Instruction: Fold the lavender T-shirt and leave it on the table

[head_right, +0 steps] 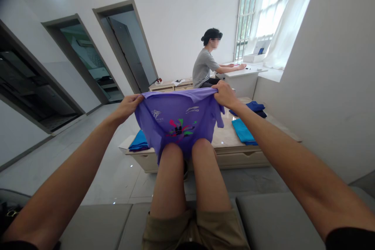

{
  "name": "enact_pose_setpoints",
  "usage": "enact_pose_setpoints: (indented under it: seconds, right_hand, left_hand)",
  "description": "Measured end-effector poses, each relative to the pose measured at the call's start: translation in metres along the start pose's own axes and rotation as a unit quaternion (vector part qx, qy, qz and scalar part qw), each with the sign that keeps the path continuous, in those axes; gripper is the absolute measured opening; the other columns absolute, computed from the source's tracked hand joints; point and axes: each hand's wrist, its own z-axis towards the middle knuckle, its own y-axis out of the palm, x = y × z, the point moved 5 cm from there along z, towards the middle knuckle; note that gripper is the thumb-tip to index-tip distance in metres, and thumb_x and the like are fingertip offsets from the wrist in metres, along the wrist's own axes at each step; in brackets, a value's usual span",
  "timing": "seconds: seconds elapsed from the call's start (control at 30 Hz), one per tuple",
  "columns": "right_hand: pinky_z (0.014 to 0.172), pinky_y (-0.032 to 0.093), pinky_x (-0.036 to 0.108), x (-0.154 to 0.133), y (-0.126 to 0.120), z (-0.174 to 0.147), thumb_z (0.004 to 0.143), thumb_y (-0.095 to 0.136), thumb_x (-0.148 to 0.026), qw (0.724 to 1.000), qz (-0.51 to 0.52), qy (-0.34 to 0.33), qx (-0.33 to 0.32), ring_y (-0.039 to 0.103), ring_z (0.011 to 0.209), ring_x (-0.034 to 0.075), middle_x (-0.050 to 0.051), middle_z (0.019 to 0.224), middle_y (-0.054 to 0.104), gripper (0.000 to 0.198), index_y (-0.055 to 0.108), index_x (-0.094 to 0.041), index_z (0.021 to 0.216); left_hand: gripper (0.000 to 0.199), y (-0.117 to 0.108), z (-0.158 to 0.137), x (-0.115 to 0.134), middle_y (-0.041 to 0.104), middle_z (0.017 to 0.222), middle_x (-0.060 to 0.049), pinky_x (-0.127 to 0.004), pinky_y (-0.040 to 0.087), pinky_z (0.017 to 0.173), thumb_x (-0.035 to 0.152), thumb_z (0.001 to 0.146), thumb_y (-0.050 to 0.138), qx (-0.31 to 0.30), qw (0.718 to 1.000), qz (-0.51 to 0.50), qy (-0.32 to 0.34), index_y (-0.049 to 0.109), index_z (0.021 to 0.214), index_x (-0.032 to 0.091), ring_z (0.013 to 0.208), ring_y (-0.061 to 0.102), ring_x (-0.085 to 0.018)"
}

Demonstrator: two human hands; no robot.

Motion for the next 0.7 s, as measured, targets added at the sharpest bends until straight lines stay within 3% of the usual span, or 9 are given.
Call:
enact_pose_setpoints:
  seconds: [0.1, 0.27, 0.43, 0.57, 0.7]
  right_hand:
    - [0.1, 0.054, 0.047, 0.005, 0.002, 0.015, 0.084, 0.058, -0.026, 0.997, 0.056, 0.011, 0.05, 0.069, 0.106, 0.035, 0.015, 0.106, 0.078, 0.039, 0.087, -0.015, 0.109]
    - [0.095, 0.057, 0.049, 0.008, -0.003, 0.025, 0.097, 0.056, -0.042, 0.987, 0.121, 0.059, 0.093, 0.071, 0.098, 0.036, 0.014, 0.094, 0.08, 0.031, 0.082, -0.023, 0.098]
    - [0.095, 0.058, 0.047, 0.011, -0.009, 0.015, 0.103, 0.053, -0.057, 0.977, 0.162, 0.029, 0.136, 0.071, 0.096, 0.033, 0.012, 0.096, 0.081, 0.039, 0.075, -0.026, 0.096]
    - [0.093, 0.055, 0.044, 0.011, -0.035, 0.015, 0.109, 0.049, -0.058, 0.984, 0.105, -0.007, 0.145, 0.071, 0.099, 0.034, 0.012, 0.098, 0.081, 0.042, 0.075, -0.025, 0.108]
    - [0.087, 0.05, 0.041, 0.008, -0.042, -0.004, 0.111, 0.047, -0.051, 0.997, -0.021, -0.012, 0.067, 0.072, 0.102, 0.036, 0.016, 0.105, 0.081, 0.043, 0.074, -0.021, 0.125]
  left_hand:
    - [0.049, -0.015, 0.004, 0.004, 0.067, 0.074, -0.002, -0.025, 0.047, 0.063, 0.066, 0.095, 0.067, 0.048, 0.998, 0.023, 0.025, 0.073, 0.089, 0.018, 0.071, 0.058, -0.018]
    - [0.045, -0.023, -0.005, 0.016, 0.065, 0.077, -0.001, -0.025, 0.045, 0.066, 0.062, 0.1, 0.062, 0.123, 0.982, 0.104, 0.101, 0.07, 0.09, 0.018, 0.074, 0.056, -0.017]
    - [0.033, -0.022, -0.023, 0.016, 0.076, 0.087, -0.004, -0.029, 0.051, 0.081, 0.05, 0.096, 0.065, 0.082, 0.967, 0.21, 0.114, 0.075, 0.09, 0.019, 0.086, 0.067, -0.023]
    - [0.028, -0.049, -0.029, 0.027, 0.079, 0.088, -0.006, -0.03, 0.05, 0.083, 0.046, 0.098, 0.065, 0.125, 0.948, 0.275, 0.104, 0.077, 0.091, 0.022, 0.09, 0.07, -0.026]
    - [0.031, -0.064, -0.045, 0.029, 0.075, 0.091, -0.006, -0.03, 0.047, 0.086, 0.04, 0.107, 0.056, 0.182, 0.932, 0.296, 0.106, 0.076, 0.104, 0.017, 0.088, 0.066, -0.023]
